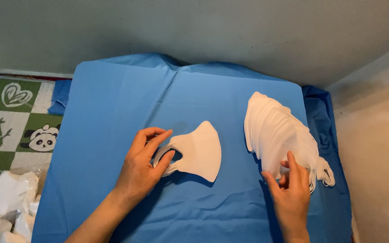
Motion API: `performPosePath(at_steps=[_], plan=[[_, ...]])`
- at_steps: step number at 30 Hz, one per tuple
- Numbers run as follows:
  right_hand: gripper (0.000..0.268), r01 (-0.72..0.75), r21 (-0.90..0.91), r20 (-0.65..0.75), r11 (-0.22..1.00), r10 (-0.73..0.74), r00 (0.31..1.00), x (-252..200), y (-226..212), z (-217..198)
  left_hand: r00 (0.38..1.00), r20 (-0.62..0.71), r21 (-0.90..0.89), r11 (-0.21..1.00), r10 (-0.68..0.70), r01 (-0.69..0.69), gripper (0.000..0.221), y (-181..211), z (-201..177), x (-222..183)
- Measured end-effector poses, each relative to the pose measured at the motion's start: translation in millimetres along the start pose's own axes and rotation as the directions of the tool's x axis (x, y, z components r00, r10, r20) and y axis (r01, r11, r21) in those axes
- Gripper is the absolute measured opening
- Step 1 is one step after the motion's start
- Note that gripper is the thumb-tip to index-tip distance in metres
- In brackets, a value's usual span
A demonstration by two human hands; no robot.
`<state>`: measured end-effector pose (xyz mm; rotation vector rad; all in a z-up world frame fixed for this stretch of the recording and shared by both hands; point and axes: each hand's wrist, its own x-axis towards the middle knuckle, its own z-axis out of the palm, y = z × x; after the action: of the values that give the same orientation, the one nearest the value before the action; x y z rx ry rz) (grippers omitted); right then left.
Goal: Sorting and packaging white face masks into plastic bags.
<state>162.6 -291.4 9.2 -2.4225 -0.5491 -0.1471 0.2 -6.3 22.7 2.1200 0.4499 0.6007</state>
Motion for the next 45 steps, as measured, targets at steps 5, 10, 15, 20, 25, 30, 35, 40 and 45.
performPosePath(at_steps=[5, 10, 15, 20, 25, 30, 35, 40, 45], plan=[[0.054, -0.108, 0.064, 0.063, 0.992, 0.103, 0.993, 3.8, -1.1, -23.3, 0.999, -0.003, 0.029, 0.998, 0.051, -0.051, 0.044, -6.6, 1.4, 0.7], [0.026, 0.175, -0.136, -0.040, 0.975, -0.182, 0.983, -12.7, 25.3, -56.6, 0.996, -0.039, 0.002, 0.996, 0.086, -0.086, 0.044, 3.2, -3.1, -0.1], [0.031, 0.183, 0.339, 0.553, 0.923, -0.353, 0.755, 8.2, 149.1, -80.8, 0.977, 0.038, -0.097, 0.974, 0.211, -0.206, 0.055, 14.5, -12.3, 0.4], [0.064, -0.145, 0.488, 0.328, 0.861, -0.027, 0.944, -20.9, -52.3, -38.2, 0.952, 0.263, -0.357, 0.933, 0.155, -0.053, 0.079, 13.9, -13.1, -5.1], [0.065, -0.229, 0.665, 0.337, 0.711, -0.013, 0.941, -2.5, -97.9, 7.5, 0.995, 0.103, -0.322, 0.947, 0.020, 0.015, 0.049, 14.6, -12.3, -3.4], [0.051, -0.194, 0.510, 0.371, 0.838, -0.011, 0.929, 3.4, -84.2, 34.2, 0.996, 0.014, -0.187, 0.978, -0.091, 0.092, 0.037, 11.4, -10.8, -0.9], [0.046, -0.078, 0.427, 0.322, 0.901, -0.071, 0.944, 0.4, -79.0, 45.4, 0.994, -0.047, -0.169, 0.981, -0.099, 0.090, 0.033, 6.5, -5.0, -3.5], [0.045, -0.020, 0.353, 0.326, 0.935, -0.103, 0.940, 1.5, -74.2, 51.9, 0.993, -0.044, -0.127, 0.986, -0.111, 0.105, 0.030, -1.0, -2.4, -3.5], [0.042, 0.065, 0.264, 0.301, 0.962, -0.147, 0.942, -1.2, -77.6, 53.6, 0.985, 0.038, -0.004, 0.986, -0.165, 0.166, 0.034, -3.3, -3.8, -4.4]])
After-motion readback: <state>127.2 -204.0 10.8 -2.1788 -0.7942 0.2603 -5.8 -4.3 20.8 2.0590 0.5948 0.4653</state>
